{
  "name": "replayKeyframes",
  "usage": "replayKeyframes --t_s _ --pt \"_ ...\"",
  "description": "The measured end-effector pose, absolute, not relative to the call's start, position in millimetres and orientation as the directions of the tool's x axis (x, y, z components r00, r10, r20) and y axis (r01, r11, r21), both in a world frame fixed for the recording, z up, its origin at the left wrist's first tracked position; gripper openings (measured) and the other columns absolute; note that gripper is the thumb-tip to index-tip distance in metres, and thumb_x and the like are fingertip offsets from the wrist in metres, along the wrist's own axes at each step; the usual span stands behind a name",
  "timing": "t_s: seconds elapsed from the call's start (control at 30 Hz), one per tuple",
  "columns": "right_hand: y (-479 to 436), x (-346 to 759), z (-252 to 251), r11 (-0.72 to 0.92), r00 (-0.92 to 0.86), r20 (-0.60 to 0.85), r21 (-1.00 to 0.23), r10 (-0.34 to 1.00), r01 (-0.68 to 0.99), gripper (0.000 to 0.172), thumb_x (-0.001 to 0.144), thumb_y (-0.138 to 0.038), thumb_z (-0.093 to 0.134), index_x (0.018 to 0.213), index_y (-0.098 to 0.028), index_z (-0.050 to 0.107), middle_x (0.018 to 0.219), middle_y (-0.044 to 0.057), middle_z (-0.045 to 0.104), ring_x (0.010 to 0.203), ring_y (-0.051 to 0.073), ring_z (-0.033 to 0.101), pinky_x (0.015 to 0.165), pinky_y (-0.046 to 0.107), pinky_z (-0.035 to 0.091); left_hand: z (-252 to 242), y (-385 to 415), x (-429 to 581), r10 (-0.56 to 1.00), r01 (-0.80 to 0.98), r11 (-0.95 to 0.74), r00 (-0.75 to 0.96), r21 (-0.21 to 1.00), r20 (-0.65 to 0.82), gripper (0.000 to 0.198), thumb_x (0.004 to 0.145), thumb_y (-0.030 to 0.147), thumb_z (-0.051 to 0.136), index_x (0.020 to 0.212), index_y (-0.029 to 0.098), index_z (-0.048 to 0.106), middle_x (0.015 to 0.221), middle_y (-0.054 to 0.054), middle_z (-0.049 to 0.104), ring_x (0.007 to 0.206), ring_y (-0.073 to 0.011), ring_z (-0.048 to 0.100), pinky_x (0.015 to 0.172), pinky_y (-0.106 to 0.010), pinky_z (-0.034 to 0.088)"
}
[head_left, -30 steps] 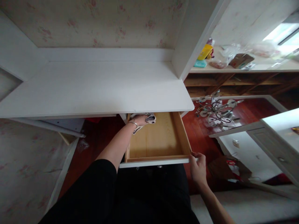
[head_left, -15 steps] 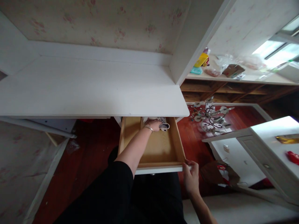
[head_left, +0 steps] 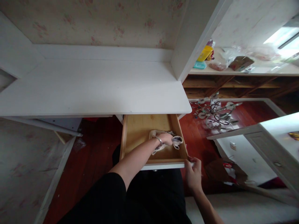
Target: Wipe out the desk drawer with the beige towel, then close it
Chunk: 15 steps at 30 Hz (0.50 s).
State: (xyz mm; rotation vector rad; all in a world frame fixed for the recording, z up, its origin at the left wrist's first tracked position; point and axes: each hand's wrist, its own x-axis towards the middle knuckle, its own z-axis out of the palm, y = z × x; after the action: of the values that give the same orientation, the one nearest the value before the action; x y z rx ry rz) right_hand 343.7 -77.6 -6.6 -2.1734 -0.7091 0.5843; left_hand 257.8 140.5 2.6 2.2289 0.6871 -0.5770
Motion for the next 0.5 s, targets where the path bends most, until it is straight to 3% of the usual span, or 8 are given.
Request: replayKeyframes --t_s 0.2,0.5 --pt "-79.9 346.5 -11.2 -0.529 0.724 -0.161 -0.788 0.671 0.316 0.036 0.080 -0.053 0.050 0.096 -0.021 0.046 0.100 0.004 0.049 0.097 0.024 0.049 0.087 0.036 0.035 14.5 107.7 244.8 0.107 0.576 -0.631 0.727 0.519 -0.678 0.036 0.070 0.037 0.062 0.097 0.015 0.071 0.100 -0.012 0.070 0.081 -0.0250 0.066 0.067 -0.029 0.050" --pt "-80.5 345.3 -8.7 -0.526 0.722 -0.166 -0.793 0.672 0.307 0.035 0.079 -0.052 0.051 0.094 -0.021 0.046 0.097 0.003 0.048 0.092 0.023 0.049 0.084 0.036 0.036 14.5 112.2 159.1 0.238 0.660 -0.601 0.687 0.452 -0.687 0.033 0.070 0.033 0.061 0.098 0.020 0.072 0.100 -0.010 0.071 0.082 -0.0247 0.066 0.067 -0.028 0.049"
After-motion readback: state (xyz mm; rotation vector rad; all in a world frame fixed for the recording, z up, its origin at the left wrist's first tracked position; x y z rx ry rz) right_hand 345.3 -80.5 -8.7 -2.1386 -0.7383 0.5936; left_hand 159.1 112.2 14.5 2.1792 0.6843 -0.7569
